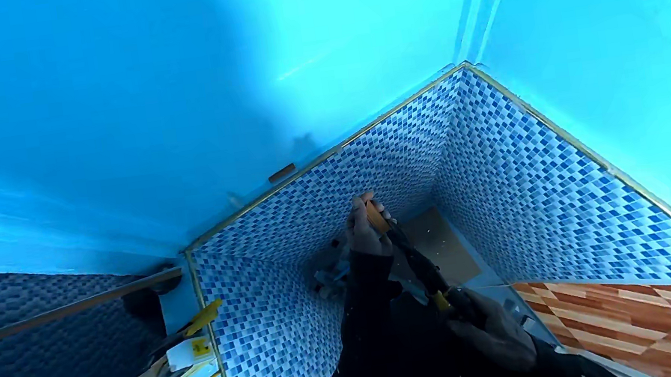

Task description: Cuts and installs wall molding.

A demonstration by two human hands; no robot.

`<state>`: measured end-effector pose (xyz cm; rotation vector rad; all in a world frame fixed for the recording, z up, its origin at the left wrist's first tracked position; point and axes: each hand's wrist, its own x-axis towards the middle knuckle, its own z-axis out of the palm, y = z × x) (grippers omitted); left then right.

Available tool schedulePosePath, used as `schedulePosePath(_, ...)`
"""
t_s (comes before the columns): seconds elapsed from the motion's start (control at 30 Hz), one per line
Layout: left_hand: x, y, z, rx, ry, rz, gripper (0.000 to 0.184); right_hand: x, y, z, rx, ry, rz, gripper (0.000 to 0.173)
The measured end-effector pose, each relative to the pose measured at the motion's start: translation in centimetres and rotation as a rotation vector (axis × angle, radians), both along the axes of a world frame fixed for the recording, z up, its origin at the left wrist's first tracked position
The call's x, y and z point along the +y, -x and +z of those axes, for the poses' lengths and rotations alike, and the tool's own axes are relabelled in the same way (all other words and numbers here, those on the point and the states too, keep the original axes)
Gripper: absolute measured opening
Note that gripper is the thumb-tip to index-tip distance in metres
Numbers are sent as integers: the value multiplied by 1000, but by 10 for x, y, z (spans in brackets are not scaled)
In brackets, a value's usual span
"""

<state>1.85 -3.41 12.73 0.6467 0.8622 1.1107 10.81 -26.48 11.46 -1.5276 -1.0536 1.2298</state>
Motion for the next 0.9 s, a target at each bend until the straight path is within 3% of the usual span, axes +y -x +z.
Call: schedulePosePath(0.9, -9, 7, 7, -9, -194, 1, 38, -8, 21, 8, -62, -21, -87, 31)
